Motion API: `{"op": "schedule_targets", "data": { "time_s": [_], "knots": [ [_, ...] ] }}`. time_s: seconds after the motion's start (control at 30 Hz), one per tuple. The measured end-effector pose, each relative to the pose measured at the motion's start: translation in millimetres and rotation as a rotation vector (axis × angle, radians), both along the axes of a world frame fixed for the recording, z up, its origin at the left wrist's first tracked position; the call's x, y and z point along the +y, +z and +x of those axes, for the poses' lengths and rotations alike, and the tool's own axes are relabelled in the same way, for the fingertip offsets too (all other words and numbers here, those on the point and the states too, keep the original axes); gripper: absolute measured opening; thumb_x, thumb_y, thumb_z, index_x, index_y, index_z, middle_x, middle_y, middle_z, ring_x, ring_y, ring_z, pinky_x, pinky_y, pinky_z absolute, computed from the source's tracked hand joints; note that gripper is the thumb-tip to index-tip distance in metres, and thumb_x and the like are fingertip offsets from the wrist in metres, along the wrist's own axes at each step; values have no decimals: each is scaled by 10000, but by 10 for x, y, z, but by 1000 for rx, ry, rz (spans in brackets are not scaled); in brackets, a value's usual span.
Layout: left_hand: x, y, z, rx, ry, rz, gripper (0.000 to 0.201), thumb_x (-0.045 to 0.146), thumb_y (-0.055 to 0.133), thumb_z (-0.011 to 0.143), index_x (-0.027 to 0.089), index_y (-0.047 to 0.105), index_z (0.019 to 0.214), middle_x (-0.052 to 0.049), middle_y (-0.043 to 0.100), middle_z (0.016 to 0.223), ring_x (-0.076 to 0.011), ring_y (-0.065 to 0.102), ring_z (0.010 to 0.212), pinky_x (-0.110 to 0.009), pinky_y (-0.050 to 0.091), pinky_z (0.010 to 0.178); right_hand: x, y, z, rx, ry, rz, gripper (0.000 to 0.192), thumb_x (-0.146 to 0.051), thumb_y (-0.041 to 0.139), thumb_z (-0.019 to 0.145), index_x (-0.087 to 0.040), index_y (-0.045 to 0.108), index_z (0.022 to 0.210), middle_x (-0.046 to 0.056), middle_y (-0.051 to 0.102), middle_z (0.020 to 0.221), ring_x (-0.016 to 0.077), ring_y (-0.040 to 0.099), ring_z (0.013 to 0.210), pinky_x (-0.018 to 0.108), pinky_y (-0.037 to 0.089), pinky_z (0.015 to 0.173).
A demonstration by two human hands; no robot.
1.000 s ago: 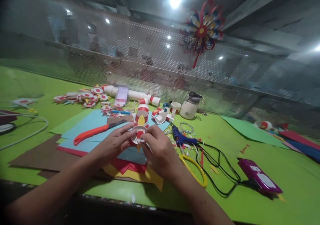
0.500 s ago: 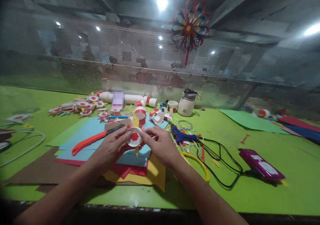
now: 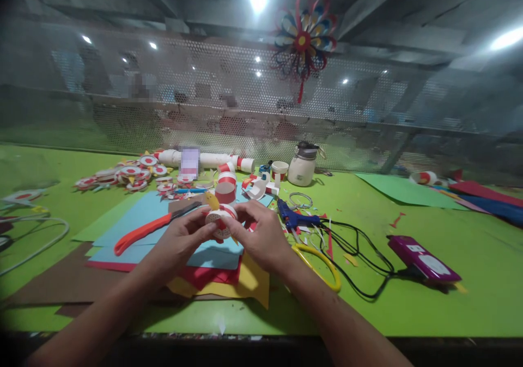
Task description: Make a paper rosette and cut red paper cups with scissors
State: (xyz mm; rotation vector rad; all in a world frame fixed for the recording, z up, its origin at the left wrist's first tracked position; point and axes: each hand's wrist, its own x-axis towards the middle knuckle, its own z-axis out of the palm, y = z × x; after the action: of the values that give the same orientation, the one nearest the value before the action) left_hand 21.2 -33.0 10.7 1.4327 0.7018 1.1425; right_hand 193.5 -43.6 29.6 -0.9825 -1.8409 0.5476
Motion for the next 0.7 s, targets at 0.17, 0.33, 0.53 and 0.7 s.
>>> {"op": "schedule_targets", "data": {
  "time_s": [0.17,0.33,0.53,0.7],
  "knots": [
    [2,-20,20,-101,25,-35,174,272,694,726,138,618,808,-10,630,744,-139,594,686,-278,507,658,-1,13,20,34,49,43,253,-305,606,835,-140,640,1025,74,638,900,165,598,797,332,506,735],
    [28,-77,12,-210,33,-63,182,264,702,725,152,599,824,-5,666,778,-138,632,699,-272,514,691,-14,-1,43,89,126,61,395,-272,649,807,-187,565,1182,76,650,1025,176,614,875,364,509,809],
    [23,-72,16,-205,51,-5,170,254,698,730,163,610,843,2,665,757,-137,629,701,-262,506,694,-50,27,11,89,104,109,265,-240,620,828,-208,617,1091,59,657,1000,172,606,866,358,506,797],
    [10,-41,24,-180,52,38,211,254,708,712,159,635,886,-12,663,760,-155,622,726,-276,502,694,-39,64,37,20,86,201,251,-201,612,832,-205,633,1082,44,665,958,150,598,812,324,498,753]
  ]
}}
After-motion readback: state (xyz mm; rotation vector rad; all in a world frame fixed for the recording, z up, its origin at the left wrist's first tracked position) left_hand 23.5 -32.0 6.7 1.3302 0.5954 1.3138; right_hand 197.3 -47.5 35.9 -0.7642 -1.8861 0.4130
